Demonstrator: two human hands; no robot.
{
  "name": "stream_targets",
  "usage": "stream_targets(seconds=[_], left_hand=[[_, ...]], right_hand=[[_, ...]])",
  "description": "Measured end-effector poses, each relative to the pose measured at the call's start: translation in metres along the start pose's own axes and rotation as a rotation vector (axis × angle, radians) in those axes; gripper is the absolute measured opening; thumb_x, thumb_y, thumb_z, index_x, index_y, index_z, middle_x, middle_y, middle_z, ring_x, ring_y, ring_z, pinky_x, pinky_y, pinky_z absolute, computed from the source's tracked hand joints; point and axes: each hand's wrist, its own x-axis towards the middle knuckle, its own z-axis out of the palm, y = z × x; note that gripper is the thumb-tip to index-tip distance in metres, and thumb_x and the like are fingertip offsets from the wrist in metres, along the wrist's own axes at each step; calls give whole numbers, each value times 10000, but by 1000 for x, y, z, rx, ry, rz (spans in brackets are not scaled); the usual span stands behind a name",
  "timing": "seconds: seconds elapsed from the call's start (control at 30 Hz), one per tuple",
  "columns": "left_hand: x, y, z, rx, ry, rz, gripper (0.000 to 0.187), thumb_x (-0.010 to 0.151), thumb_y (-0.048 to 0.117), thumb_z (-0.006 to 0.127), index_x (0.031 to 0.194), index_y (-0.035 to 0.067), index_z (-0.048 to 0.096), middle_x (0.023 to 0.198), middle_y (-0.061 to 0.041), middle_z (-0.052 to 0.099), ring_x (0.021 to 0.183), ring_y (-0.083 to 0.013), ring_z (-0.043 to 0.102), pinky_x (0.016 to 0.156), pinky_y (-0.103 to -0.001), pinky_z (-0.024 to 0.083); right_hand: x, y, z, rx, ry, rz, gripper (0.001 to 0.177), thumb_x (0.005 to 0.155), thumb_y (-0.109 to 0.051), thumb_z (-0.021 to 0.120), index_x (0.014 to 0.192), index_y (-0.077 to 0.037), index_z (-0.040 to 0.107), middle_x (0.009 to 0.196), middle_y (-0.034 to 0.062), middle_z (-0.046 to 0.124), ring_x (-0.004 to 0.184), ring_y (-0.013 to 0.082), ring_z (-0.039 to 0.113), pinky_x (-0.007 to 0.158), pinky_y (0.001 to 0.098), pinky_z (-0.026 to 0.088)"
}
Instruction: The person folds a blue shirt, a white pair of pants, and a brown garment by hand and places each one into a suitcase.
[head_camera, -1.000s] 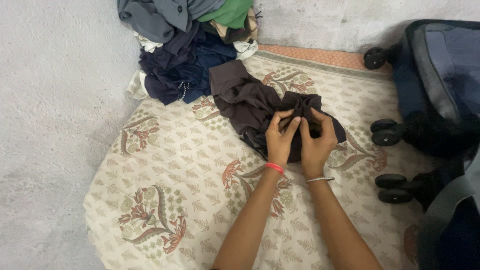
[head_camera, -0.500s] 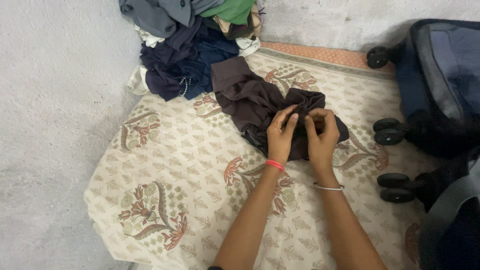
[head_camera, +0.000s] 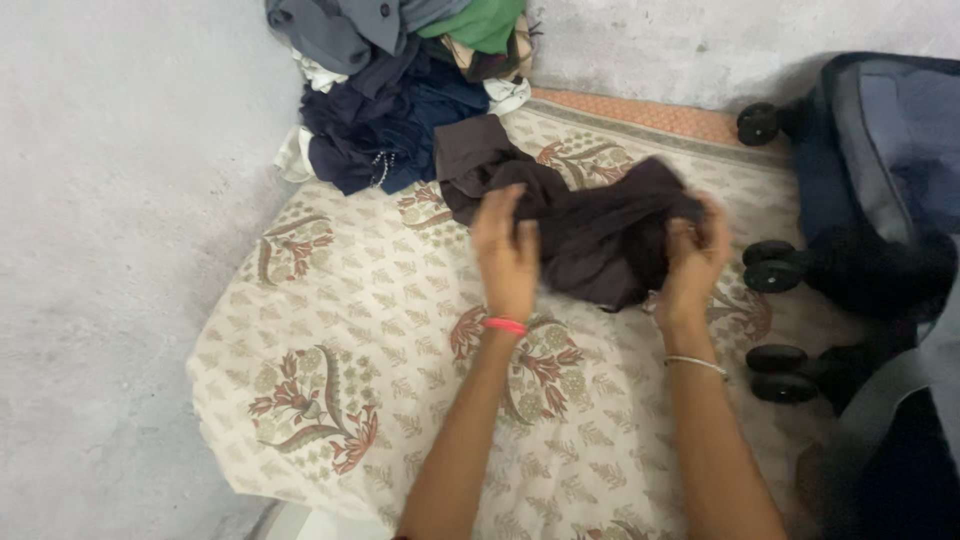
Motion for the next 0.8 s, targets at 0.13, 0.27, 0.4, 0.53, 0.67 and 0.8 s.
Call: stream_targets(seconds=[0.13, 0.27, 0.4, 0.53, 0.67, 0.8], left_hand=[[1, -60, -19, 585, -65, -52, 534, 956, 238, 545, 1446, 27, 547, 1541, -139, 491, 1510, -321, 365, 1277, -474, 240], [1, -84, 10, 713, -324, -19, 575, 928, 354, 641, 1337, -47, 583, 1523, -207, 459, 1473, -358, 338, 1237, -503, 220], [14, -83, 93, 528, -330, 34, 726, 892, 434, 681, 1370, -101, 563, 1469, -254, 479, 1407, -382, 393, 1177, -477, 255], [38, -95, 172, 3, -257, -309, 666, 936, 439, 610, 1408, -23, 527, 1482, -183, 502, 1409, -339, 430, 1150, -423, 310], [57, -99, 214, -751, -203, -630, 610, 980, 444, 539, 1447, 55, 491, 1495, -111, 525, 1411, -296, 467, 1123, -368, 365], [84, -105, 194, -554, -303, -750, 635, 944, 488, 601, 1281, -50, 606, 1303, -208, 652, 1239, -335, 614, 1013, -410, 464]], right_hand=[[24, -5, -22, 488, 101, -16, 406, 1043, 94, 571, 1389, -115, 532, 1122, 25, 636, 1014, 139, 650, 947, 321, 571], [36, 15, -36, 652, 158, -12, 422, 1014, 145, 595, 1355, -88, 513, 1145, 65, 629, 1015, 163, 651, 1027, 359, 588], [40, 26, -47, 725, 160, 63, 391, 986, 125, 593, 1326, -63, 546, 1150, 90, 651, 1001, 175, 666, 1004, 332, 567], [42, 38, -55, 729, 125, 46, 312, 1033, 104, 619, 1312, -14, 545, 1167, 87, 633, 1037, 173, 657, 1052, 339, 558], [31, 25, -42, 528, 167, 48, 297, 1018, 51, 623, 1289, -39, 543, 1154, 51, 643, 1030, 160, 656, 1033, 357, 554], [21, 3, -25, 410, 191, 66, 318, 1008, 33, 607, 1307, -58, 547, 1149, 27, 649, 1035, 144, 659, 993, 350, 543]])
